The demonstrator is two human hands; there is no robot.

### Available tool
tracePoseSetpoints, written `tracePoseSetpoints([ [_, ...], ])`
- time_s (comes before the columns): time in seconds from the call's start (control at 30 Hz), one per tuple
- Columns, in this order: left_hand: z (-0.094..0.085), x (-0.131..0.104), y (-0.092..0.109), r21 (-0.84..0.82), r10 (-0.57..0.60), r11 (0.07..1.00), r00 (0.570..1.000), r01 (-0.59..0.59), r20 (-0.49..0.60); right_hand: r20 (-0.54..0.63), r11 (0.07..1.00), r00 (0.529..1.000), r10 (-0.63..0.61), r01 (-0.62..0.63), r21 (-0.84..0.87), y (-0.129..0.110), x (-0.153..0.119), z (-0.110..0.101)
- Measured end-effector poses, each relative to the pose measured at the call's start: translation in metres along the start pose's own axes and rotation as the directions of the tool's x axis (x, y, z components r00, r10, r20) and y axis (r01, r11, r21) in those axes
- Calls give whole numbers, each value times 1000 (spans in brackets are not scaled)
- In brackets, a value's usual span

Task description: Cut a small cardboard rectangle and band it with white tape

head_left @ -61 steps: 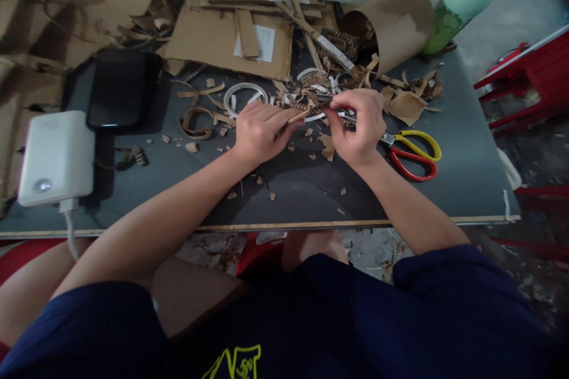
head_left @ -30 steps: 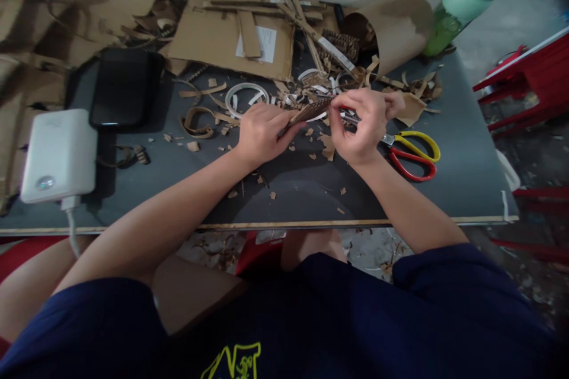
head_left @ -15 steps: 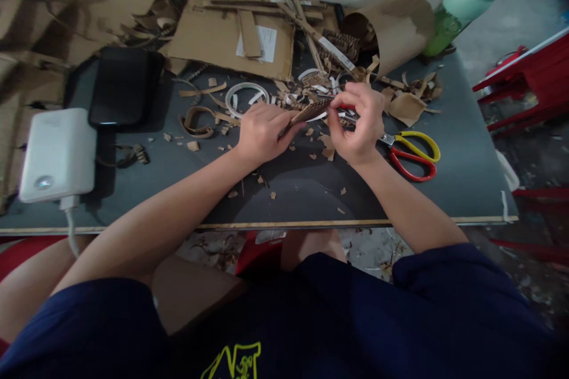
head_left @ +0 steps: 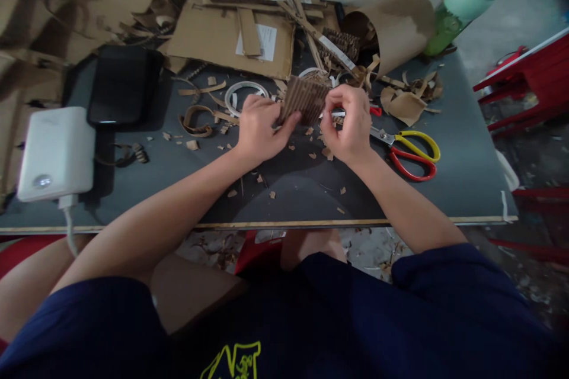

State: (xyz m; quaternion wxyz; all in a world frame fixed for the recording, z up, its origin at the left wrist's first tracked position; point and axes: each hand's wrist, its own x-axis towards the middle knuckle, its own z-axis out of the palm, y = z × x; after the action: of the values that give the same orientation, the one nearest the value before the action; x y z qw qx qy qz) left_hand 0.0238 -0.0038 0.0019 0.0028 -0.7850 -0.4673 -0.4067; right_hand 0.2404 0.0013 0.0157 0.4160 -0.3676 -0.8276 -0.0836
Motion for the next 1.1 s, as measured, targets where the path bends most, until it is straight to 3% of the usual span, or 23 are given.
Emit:
tracePoseSetpoints([
  [0.13,1,5,-11,-199,-265,946,964,255,-21,51,999,998,-44,42,25,-6,1,1],
  [0.23,5,7,-18,-390,-383,850,924,354,5,56,999,998,20,-23,44,-6,0,1],
  [0.4,9,8,-13,-653,-315,697,945,297,94,-41,986,987,156,-153,74,-2,1,-5],
  [0.5,11,8,-10,-761,-309,573,940,305,144,68,964,978,199,-208,167,-3,2,-5],
  [0.6,16,8,-13,-811,-365,506,925,295,108,219,898,944,248,-309,314,-5,1,0],
  [0.67,17,10,-17,-815,-380,521,924,254,46,217,837,923,318,-381,392,-6,-1,5],
  [0.73,14,13,-19,-814,-397,544,917,205,-35,135,802,912,387,-405,438,-1,-2,10],
  [0.83,2,19,-21,-730,-401,659,906,184,-134,2,813,903,429,-387,436,16,-4,16],
  [0.97,-12,22,-23,-494,-365,838,911,231,-193,-17,856,902,432,-404,322,42,-6,19],
  [1.1,-13,16,-25,-215,-257,952,951,219,-170,-5,906,909,417,-415,81,45,-7,15],
])
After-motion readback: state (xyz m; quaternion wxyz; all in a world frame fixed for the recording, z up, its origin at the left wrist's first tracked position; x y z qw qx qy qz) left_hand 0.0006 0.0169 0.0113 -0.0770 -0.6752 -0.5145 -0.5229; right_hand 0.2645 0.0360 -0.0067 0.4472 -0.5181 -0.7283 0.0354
